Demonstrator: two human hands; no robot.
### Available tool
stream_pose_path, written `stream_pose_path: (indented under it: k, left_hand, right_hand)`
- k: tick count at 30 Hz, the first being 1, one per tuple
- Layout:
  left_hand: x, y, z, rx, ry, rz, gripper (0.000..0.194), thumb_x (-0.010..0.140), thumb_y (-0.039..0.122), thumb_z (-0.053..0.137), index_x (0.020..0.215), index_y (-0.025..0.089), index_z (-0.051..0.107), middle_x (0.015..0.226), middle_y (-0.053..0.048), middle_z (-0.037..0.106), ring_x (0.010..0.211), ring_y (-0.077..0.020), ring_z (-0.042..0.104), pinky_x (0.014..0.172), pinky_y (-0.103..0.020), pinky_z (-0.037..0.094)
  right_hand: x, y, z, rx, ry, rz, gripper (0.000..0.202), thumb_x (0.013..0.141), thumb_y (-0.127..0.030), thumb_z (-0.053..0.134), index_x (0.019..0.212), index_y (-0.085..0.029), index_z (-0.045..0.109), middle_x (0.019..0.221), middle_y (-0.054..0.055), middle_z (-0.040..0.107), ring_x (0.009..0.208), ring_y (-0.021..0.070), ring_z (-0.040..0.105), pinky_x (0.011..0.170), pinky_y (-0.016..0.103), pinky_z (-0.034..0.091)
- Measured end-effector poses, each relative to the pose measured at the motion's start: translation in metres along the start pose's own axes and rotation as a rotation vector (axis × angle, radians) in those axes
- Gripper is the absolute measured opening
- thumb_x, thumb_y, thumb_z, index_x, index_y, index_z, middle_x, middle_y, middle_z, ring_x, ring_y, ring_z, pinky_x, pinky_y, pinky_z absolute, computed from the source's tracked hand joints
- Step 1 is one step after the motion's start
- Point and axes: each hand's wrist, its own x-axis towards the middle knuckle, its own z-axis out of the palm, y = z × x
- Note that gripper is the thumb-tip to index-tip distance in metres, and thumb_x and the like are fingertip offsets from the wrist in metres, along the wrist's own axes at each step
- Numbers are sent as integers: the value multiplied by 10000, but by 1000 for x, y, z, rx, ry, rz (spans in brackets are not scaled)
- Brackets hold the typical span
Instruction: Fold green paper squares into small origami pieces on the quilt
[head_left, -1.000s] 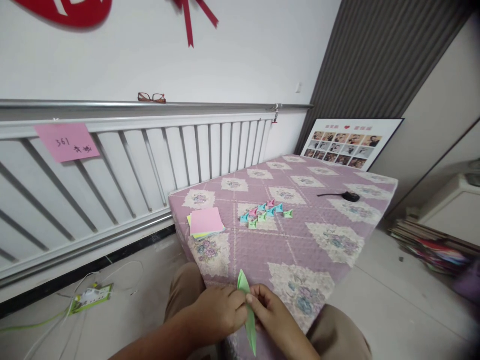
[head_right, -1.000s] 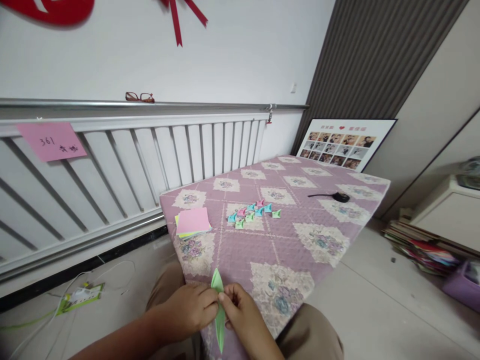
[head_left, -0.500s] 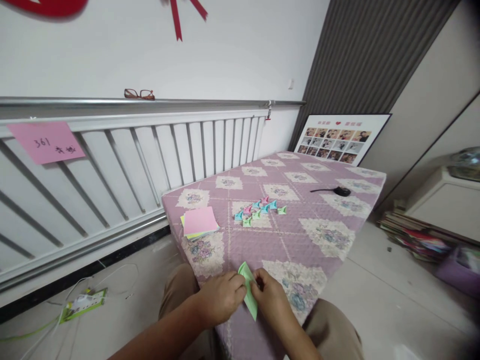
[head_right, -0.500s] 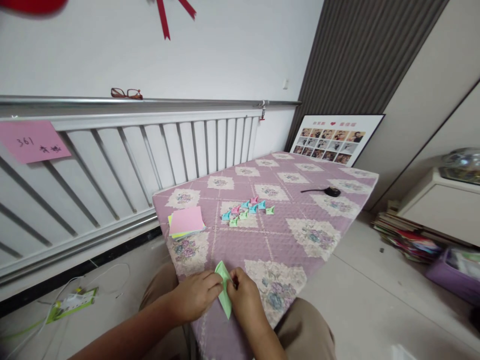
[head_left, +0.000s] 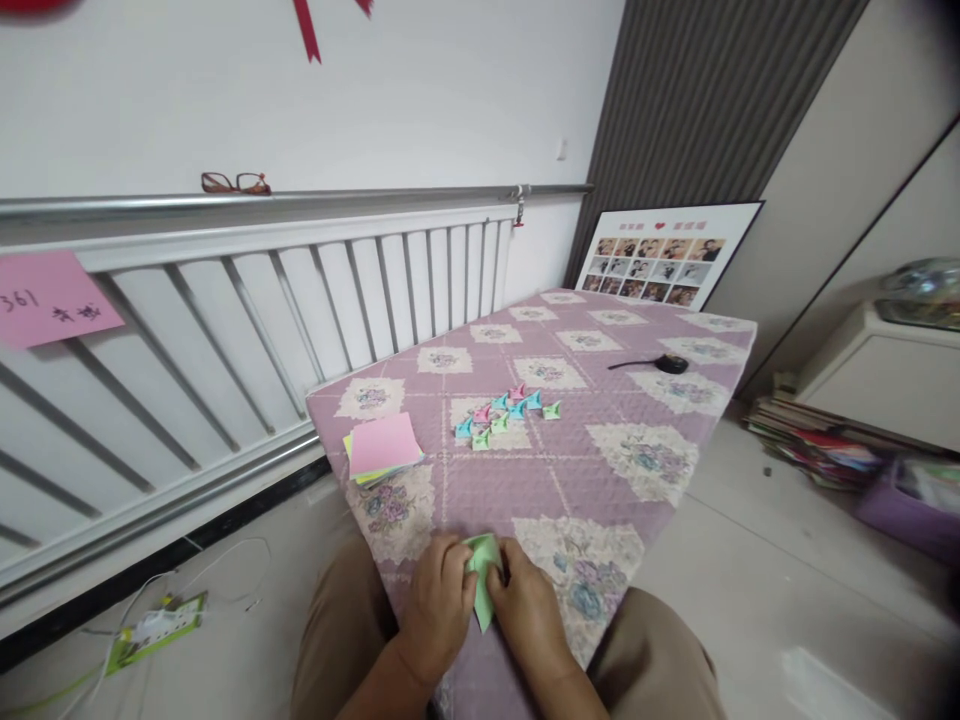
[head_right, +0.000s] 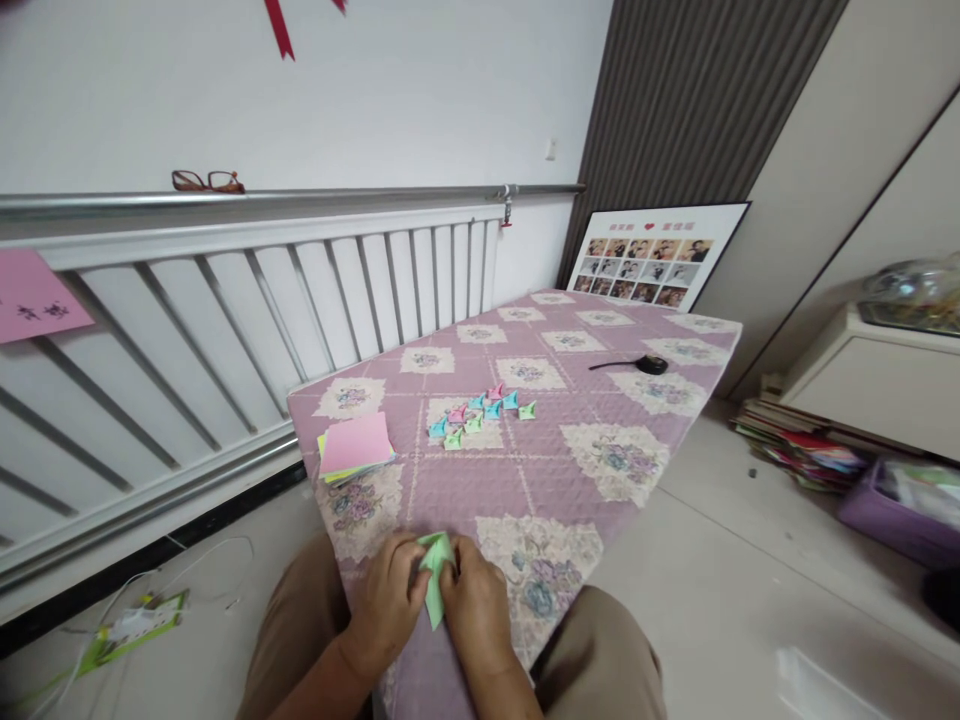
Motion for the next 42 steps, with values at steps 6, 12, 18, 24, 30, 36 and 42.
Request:
stream_pose_path:
  k: [6, 12, 18, 24, 30, 36, 42]
  left_hand:
    - [9, 0, 6, -182, -69, -273, 604, 740, 32, 442, 1320, 157, 331, 1181, -124, 521, 1094, -216, 518, 907, -392, 460]
    - [33, -2, 2, -184, -306, -332, 279, 731, 66, 472, 937, 194, 610, 947, -42, 599, 931, -190, 557, 856, -335, 439]
    - [38, -6, 4, -179, -341, -362, 218, 710, 40, 475, 781, 193, 614, 809, -5, 600, 813, -162, 557, 756, -277, 428]
    - [25, -1, 6, -215, -336, -384, 205, 748, 86, 505, 863, 205, 625, 860, -7, 604, 826, -158, 549, 763, -270, 416]
    - [23, -3, 8, -254, -331, -419, 238, 751, 77, 489, 892, 211, 625, 865, -6, 611, 826, -158, 553, 768, -273, 415]
    - [22, -4, 9, -247, -331, -421, 207, 748, 84, 490, 866, 205, 610, 872, -14, 612, 835, -167, 554, 757, -273, 410]
    - [23, -3, 7, -254, -347, -471, 163, 775, 129, 497, 877, 211, 595, 863, -13, 613, 835, -171, 558, 757, -266, 410]
  right_hand:
    - [0, 4, 3, -98, -12, -25, 202, 780, -127, 481, 953, -199, 557, 807, 18, 708, 735, 201, 662, 704, 288, 399]
    - [2, 4, 2, -106, -46, -52, 238, 792, -131, 474, 1003, -192, 566, 826, 26, 716, 786, 213, 670, 759, 322, 387]
    - [6, 3, 1, -115, -86, -1, 324, 794, -148, 472, 1106, -164, 556, 919, 61, 723, 841, 212, 668, 762, 313, 385]
    - [15, -6, 1, -153, -73, 110, 224, 791, -182, 486, 976, -215, 608, 863, 23, 724, 849, 205, 664, 740, 290, 356]
    - [21, -14, 0, -203, -105, 200, 132, 791, -223, 476, 823, -243, 603, 757, -11, 702, 763, 188, 650, 665, 277, 320]
    - [24, -14, 2, -234, -136, 221, 145, 802, -239, 461, 749, -247, 596, 737, -17, 692, 735, 172, 636, 628, 261, 304]
    - [25, -24, 4, -301, -123, 257, 122, 785, -275, 485, 819, -244, 598, 743, 1, 688, 774, 192, 626, 630, 279, 278]
